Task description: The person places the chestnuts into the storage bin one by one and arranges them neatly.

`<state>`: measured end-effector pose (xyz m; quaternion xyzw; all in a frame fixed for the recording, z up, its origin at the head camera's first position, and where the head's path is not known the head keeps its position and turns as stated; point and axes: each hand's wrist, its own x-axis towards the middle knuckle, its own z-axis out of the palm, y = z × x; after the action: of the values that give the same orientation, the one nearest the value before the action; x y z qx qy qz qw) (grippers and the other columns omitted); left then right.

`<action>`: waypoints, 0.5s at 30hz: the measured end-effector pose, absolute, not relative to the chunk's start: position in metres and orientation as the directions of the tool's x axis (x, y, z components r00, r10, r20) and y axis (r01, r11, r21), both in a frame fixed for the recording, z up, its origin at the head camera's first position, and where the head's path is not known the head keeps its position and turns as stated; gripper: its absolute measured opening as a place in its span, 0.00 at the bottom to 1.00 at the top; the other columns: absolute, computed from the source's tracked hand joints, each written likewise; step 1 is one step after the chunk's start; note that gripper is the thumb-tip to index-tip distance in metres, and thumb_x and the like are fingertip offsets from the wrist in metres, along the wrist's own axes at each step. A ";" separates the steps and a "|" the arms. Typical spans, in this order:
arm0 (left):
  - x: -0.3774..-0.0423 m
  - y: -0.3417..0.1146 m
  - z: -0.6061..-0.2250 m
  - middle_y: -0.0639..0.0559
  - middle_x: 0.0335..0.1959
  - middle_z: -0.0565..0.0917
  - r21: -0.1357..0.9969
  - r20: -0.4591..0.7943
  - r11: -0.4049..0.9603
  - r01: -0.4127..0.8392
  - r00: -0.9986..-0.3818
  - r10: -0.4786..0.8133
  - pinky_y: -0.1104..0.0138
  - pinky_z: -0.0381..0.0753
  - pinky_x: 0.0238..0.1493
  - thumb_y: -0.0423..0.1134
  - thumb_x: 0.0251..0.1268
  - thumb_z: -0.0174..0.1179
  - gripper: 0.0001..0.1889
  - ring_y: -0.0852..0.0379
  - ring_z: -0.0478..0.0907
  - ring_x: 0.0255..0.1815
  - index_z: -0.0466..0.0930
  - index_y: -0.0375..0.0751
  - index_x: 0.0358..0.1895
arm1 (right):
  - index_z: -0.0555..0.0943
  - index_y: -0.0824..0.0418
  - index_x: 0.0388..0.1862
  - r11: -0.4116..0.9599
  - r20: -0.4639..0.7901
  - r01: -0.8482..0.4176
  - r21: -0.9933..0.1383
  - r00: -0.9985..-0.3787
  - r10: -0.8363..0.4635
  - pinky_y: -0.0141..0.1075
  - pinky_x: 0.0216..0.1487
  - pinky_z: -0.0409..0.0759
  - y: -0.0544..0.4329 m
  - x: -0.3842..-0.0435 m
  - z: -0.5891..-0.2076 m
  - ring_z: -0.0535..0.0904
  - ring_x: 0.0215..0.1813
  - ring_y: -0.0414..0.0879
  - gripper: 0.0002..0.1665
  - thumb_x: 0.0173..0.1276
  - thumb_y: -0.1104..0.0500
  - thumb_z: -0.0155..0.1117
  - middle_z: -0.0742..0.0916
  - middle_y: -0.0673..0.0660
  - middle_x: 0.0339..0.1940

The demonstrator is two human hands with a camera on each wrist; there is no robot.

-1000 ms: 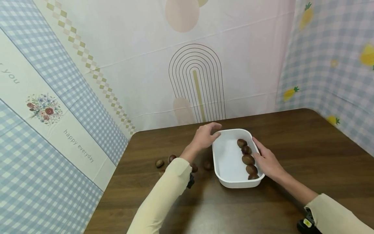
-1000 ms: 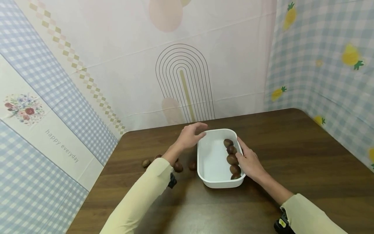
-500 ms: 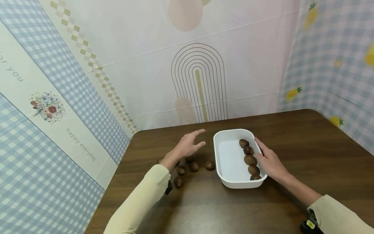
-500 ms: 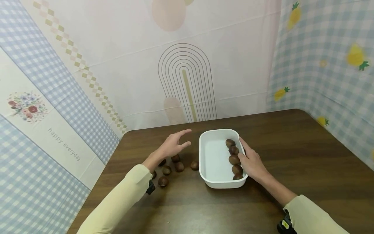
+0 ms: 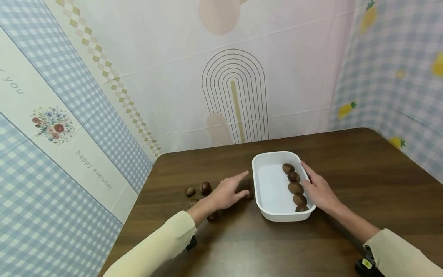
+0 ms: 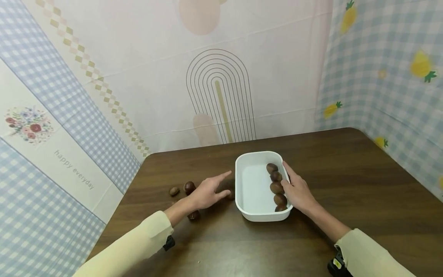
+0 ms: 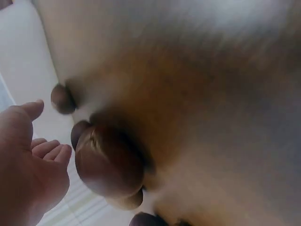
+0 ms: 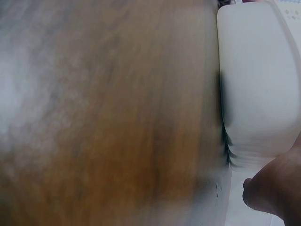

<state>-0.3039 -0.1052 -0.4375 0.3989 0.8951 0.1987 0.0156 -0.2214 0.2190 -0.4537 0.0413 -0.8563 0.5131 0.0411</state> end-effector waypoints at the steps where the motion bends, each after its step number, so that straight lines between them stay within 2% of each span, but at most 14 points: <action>1: -0.302 -0.104 -0.439 0.43 0.79 0.71 0.364 0.125 0.601 0.712 -0.677 0.726 0.57 0.75 0.72 0.43 0.80 0.64 0.35 0.49 0.72 0.76 0.62 0.34 0.82 | 0.43 0.60 0.90 0.468 0.112 -0.112 -0.877 -0.993 -0.028 0.70 0.67 0.72 0.219 -0.221 -0.453 0.62 0.79 0.72 0.39 0.86 0.62 0.40 0.57 0.73 0.86; 4: -0.297 -0.103 -0.441 0.44 0.75 0.75 0.347 0.102 0.602 0.719 -0.667 0.738 0.59 0.78 0.69 0.43 0.80 0.64 0.32 0.51 0.76 0.72 0.67 0.35 0.80 | 0.43 0.60 0.90 0.461 0.112 -0.114 -0.880 -0.993 -0.030 0.71 0.67 0.72 0.219 -0.220 -0.453 0.62 0.79 0.73 0.39 0.86 0.63 0.40 0.57 0.73 0.86; 8: -0.294 -0.103 -0.444 0.47 0.70 0.81 0.323 0.082 0.606 0.727 -0.659 0.747 0.62 0.82 0.63 0.42 0.78 0.67 0.29 0.55 0.82 0.65 0.73 0.38 0.76 | 0.43 0.59 0.90 0.455 0.116 -0.122 -0.882 -0.992 -0.040 0.67 0.67 0.73 0.219 -0.219 -0.452 0.62 0.79 0.70 0.39 0.85 0.63 0.40 0.57 0.71 0.86; 15: -0.292 -0.103 -0.447 0.49 0.66 0.84 0.315 0.100 0.601 0.734 -0.656 0.749 0.67 0.83 0.58 0.40 0.74 0.70 0.25 0.57 0.84 0.59 0.79 0.40 0.71 | 0.43 0.58 0.90 0.435 0.117 -0.124 -0.892 -0.992 -0.043 0.61 0.64 0.76 0.217 -0.217 -0.452 0.65 0.77 0.67 0.39 0.86 0.62 0.39 0.58 0.71 0.86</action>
<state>-0.2919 -0.1032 -0.4470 0.4144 0.8945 0.1662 0.0213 -0.2166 0.2174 -0.4518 0.0495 -0.8462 0.5292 0.0382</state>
